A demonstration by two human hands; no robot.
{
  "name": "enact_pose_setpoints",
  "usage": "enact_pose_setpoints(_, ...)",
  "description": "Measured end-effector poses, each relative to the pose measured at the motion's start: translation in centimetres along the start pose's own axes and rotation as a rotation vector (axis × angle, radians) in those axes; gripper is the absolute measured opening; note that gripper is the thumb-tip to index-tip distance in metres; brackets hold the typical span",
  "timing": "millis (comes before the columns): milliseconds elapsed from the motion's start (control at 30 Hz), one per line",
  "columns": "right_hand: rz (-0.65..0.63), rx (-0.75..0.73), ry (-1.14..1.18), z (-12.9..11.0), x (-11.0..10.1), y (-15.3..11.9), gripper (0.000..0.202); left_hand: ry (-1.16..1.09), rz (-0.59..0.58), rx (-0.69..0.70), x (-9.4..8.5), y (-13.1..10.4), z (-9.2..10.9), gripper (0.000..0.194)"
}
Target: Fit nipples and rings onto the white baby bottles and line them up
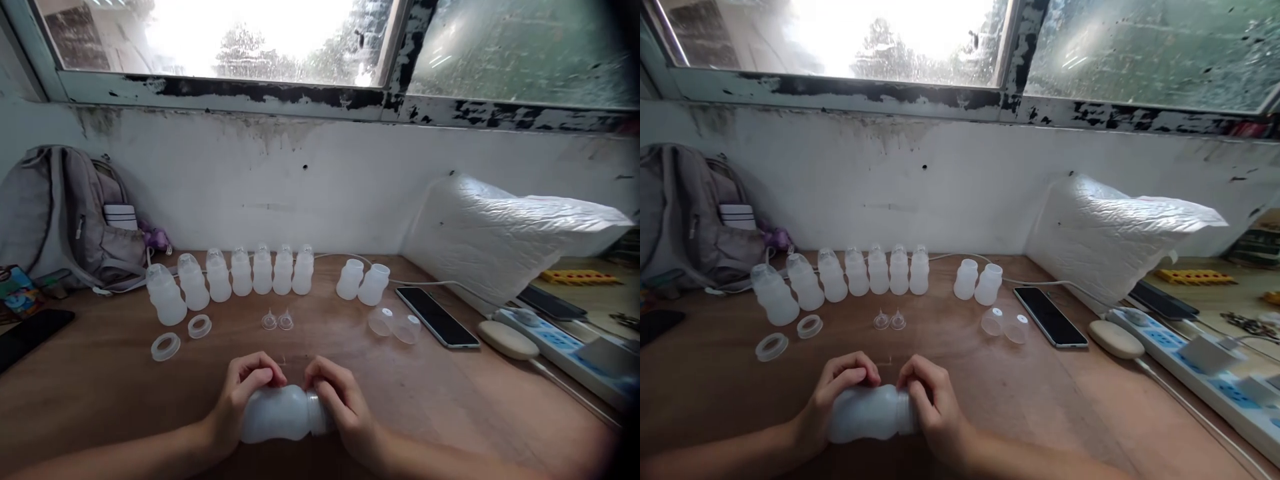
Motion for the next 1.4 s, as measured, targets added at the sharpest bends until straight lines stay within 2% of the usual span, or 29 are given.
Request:
enact_pose_setpoints(233,0.044,-0.165,-0.051,-0.4,-0.1,0.0,0.021,0.035,-0.118,0.077,-0.1,-0.5,-0.3,0.024)
enact_pose_setpoints(533,0.087,-0.433,-0.018,-0.6,0.0,-0.6,0.017,0.187,-0.290,0.342,0.6,-1.3,0.4,0.021)
enact_pose_setpoints(700,0.117,-0.370,-0.078,-1.0,0.0,-1.4,0.018,0.236,-0.292,0.370,0.8,-1.8,0.9,0.023)
enact_pose_setpoints(833,0.177,-0.264,-0.143,-0.7,-0.2,-1.1,0.020,0.227,-0.224,0.267,0.8,-1.7,0.9,0.021)
enact_pose_setpoints(900,0.174,-0.228,-0.182,-1.5,-0.8,-0.2,0.019,0.165,-0.169,0.238,0.9,-1.6,0.9,0.019)
enact_pose_setpoints(967,0.119,-0.192,-0.236,-3.3,-1.8,1.4,0.019,0.066,-0.139,0.244,1.1,-1.4,0.8,0.021)
enact_pose_setpoints(1067,-0.002,-0.153,-0.426,-7.5,-3.3,4.1,0.016,-0.120,-0.204,0.226,1.7,-1.2,0.4,0.035)
enact_pose_setpoints(1167,-0.235,-0.069,-0.640,-10.8,-4.2,6.1,0.030,-0.218,-0.259,0.166,2.0,-1.2,-0.1,0.048)
enact_pose_setpoints(1267,-0.408,0.052,-0.746,-11.6,-4.9,7.4,0.044,-0.250,-0.183,0.157,1.8,-1.2,-0.2,0.044)
enact_pose_setpoints(1400,-0.412,0.081,-0.721,-10.9,-6.0,8.5,0.046,-0.246,-0.084,0.145,1.5,-1.1,-0.1,0.041)
Point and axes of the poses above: each hand's wrist, its own y-axis towards the middle knuckle, its own x-axis out of the palm, z = x × y, the point moved 3 cm from there along y, towards the middle knuckle, and after that the axes turned 15 degrees about -y, right-handed, at the moved point
